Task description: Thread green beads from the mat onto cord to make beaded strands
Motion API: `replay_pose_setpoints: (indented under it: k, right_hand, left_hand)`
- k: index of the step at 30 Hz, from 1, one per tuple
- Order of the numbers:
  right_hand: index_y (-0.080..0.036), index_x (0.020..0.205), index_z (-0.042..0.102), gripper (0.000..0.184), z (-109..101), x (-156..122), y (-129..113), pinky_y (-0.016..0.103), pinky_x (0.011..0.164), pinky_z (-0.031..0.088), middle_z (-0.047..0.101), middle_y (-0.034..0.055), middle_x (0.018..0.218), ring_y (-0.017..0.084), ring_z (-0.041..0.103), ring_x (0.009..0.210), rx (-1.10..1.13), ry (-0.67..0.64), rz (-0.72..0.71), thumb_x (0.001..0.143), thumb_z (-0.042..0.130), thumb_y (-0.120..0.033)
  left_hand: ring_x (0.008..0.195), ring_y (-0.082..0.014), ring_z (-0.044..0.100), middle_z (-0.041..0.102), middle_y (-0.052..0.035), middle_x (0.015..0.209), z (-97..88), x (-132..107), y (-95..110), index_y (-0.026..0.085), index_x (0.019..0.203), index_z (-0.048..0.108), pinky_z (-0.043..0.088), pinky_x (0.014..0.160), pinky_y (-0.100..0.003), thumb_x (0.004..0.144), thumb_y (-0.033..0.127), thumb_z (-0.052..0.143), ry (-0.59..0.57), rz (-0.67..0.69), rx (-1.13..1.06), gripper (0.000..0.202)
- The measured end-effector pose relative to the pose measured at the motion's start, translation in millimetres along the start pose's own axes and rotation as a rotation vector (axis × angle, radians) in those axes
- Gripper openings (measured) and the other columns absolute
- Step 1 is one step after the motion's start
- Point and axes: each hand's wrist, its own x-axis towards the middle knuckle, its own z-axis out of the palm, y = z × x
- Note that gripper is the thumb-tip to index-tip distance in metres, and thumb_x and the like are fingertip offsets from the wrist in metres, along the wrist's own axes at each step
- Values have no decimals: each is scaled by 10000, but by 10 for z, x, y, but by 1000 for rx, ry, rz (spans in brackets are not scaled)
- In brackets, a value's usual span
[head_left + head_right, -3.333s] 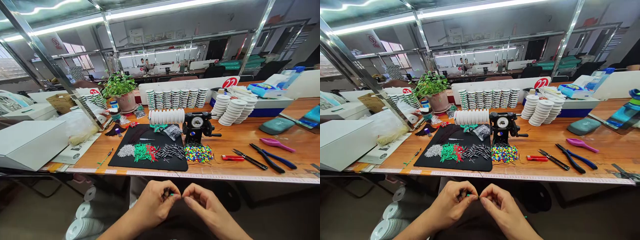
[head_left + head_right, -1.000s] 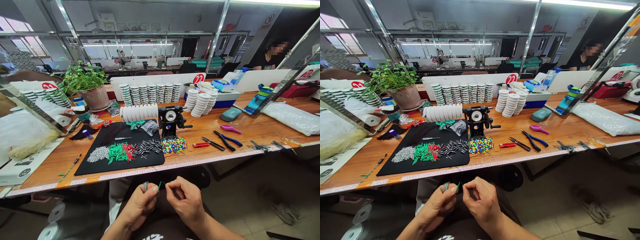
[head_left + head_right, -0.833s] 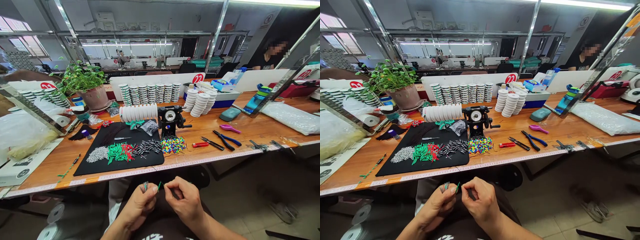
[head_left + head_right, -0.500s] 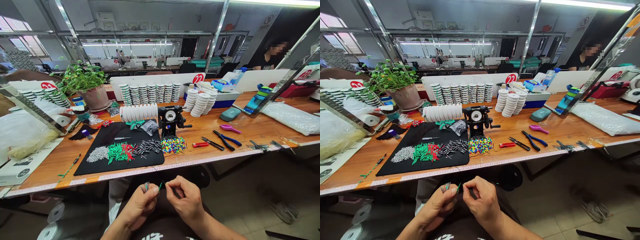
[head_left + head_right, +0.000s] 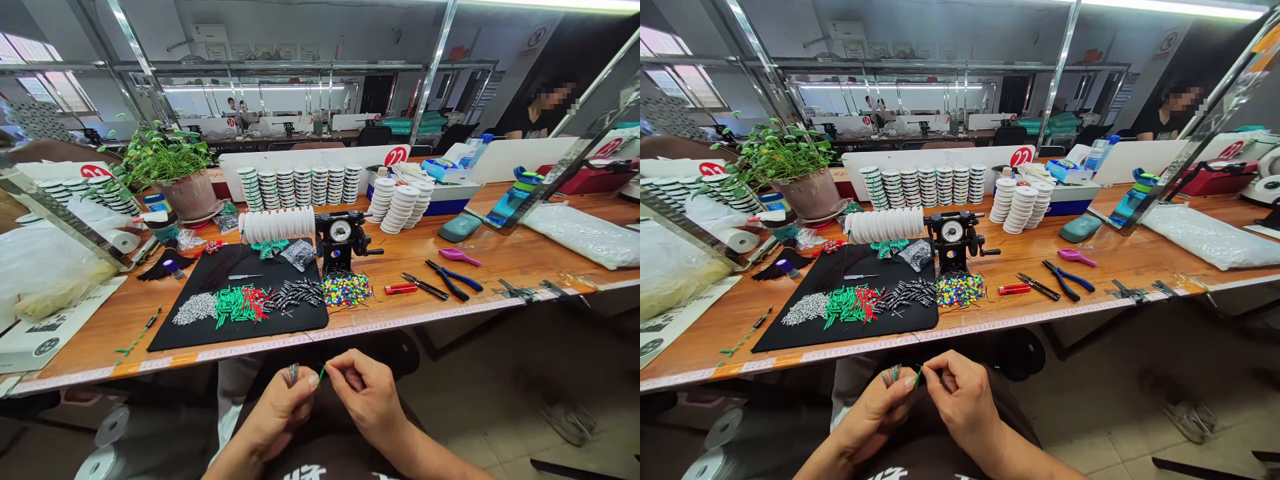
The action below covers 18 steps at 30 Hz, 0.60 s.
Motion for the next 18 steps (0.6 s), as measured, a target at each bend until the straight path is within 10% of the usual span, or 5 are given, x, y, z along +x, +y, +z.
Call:
replay_pose_setpoints:
  k: [8, 18]
  right_hand:
    - [-139, 749, 688, 483, -19, 114, 76, 223, 485, 232, 421, -55, 565, 96, 290, 527, 462, -223, 480, 783, 740, -618]
    - [-177, 773, 621, 160, -167, 151, -11, 246, 593, 377, 524, -24, 679, 137, 461, 629, 205, -345, 272, 890, 610, -285]
  left_hand:
    - [498, -89, 181, 249, 88, 501, -18, -17, 65, 144, 625, 652, 149, 484, -256, 701, 532, 769, 264, 248, 523, 412]
    - [498, -114, 290, 369, 47, 525, -17, -117, 154, 171, 722, 740, 224, 493, -263, 843, 390, 669, 369, 472, 683, 260]
